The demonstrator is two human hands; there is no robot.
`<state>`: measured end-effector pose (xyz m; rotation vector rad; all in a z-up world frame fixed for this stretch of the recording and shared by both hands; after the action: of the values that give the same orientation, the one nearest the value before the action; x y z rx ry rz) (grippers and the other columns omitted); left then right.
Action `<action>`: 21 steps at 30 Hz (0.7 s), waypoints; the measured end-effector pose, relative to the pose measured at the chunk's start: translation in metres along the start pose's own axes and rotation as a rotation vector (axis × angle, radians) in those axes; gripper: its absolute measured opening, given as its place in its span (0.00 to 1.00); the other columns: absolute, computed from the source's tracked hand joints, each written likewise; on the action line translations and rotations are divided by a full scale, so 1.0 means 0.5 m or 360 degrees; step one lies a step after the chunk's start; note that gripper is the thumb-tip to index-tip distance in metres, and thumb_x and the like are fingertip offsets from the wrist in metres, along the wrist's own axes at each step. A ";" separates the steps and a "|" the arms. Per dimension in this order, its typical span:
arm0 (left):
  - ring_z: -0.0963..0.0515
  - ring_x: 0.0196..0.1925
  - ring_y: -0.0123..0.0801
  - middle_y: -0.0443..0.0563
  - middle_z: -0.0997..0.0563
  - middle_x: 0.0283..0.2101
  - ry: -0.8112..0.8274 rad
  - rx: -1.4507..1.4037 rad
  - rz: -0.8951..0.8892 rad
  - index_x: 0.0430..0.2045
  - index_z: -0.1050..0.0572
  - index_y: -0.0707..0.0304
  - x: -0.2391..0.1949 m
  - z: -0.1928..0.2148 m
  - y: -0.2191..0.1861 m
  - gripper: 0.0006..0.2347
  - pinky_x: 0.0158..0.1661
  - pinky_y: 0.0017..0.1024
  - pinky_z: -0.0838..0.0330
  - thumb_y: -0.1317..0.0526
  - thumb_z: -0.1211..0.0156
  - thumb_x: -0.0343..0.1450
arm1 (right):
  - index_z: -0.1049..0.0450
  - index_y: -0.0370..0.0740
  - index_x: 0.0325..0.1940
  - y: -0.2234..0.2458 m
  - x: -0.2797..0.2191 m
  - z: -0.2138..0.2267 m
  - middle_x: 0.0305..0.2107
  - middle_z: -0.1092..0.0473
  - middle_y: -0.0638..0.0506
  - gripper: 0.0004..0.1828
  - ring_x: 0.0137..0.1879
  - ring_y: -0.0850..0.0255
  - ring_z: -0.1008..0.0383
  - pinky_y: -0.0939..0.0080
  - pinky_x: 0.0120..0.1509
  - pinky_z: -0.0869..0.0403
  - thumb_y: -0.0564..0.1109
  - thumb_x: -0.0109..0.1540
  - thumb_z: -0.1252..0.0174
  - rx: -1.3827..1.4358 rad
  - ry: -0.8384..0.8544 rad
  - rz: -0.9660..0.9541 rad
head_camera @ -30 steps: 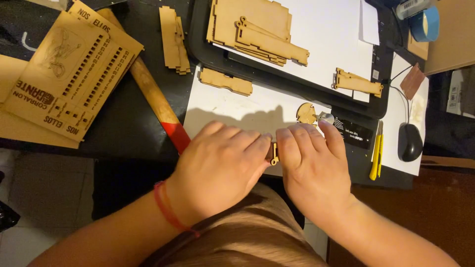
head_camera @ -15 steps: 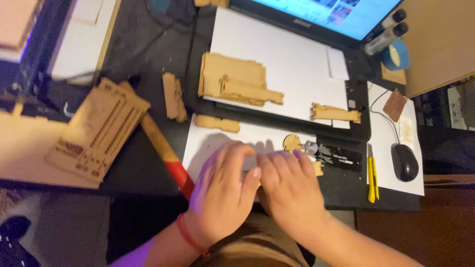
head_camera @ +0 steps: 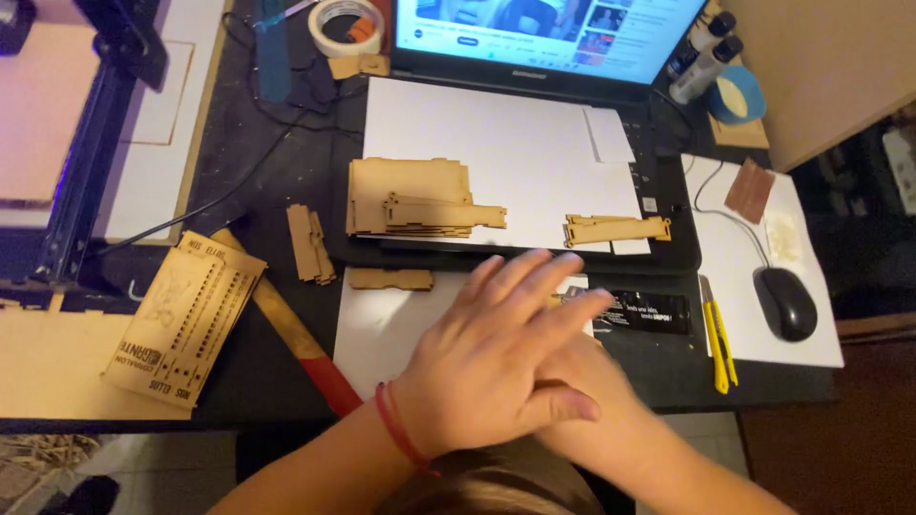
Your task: The person assembles a wooden model kit by hand. They apply glue to pre-cut wooden pieces using a small brush, then fit the pieces together to form a box-like structure. The person uses a utility knife to trim or adjust parts and repeatedly checks the fit of the components.
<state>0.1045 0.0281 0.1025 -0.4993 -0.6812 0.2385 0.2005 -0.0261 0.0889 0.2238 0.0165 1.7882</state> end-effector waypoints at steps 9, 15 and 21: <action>0.44 0.83 0.48 0.54 0.43 0.77 0.0031 -0.0595 0.0193 0.69 0.44 0.46 -0.001 0.018 0.024 0.30 0.80 0.56 0.52 0.35 0.71 0.74 | 0.28 0.54 0.45 -0.018 -0.023 -0.024 0.35 0.32 0.55 0.10 0.41 0.53 0.33 0.52 0.49 0.38 0.49 0.61 0.51 -0.0357 -0.0080 -0.0071; 0.40 0.74 0.47 0.64 0.42 0.72 0.0053 -0.0762 0.0573 0.67 0.50 0.71 -0.129 0.035 0.057 0.34 0.72 0.39 0.50 0.60 0.44 0.66 | 0.31 0.47 0.59 -0.016 -0.056 -0.029 0.41 0.32 0.53 0.23 0.52 0.52 0.31 0.45 0.65 0.39 0.38 0.59 0.54 -0.0335 -0.0174 0.0041; 0.20 0.49 0.44 0.52 0.19 0.51 0.0110 -0.0534 0.0996 0.53 0.28 0.60 -0.184 -0.069 0.087 0.19 0.47 0.38 0.30 0.59 0.41 0.67 | 0.33 0.45 0.63 -0.016 -0.054 -0.027 0.44 0.30 0.51 0.31 0.55 0.52 0.31 0.35 0.74 0.48 0.41 0.54 0.46 -0.0313 0.0074 0.0053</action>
<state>0.0550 0.0190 0.0073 -1.0358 -0.4818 0.6971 0.2116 -0.0488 0.0705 0.0412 -0.1300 1.8142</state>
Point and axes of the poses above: each hand's wrist, its own x-axis towards the middle knuckle, its own z-axis out of the back of the hand, y = z × x, the point moved 4 cm from there along x, towards the middle knuckle
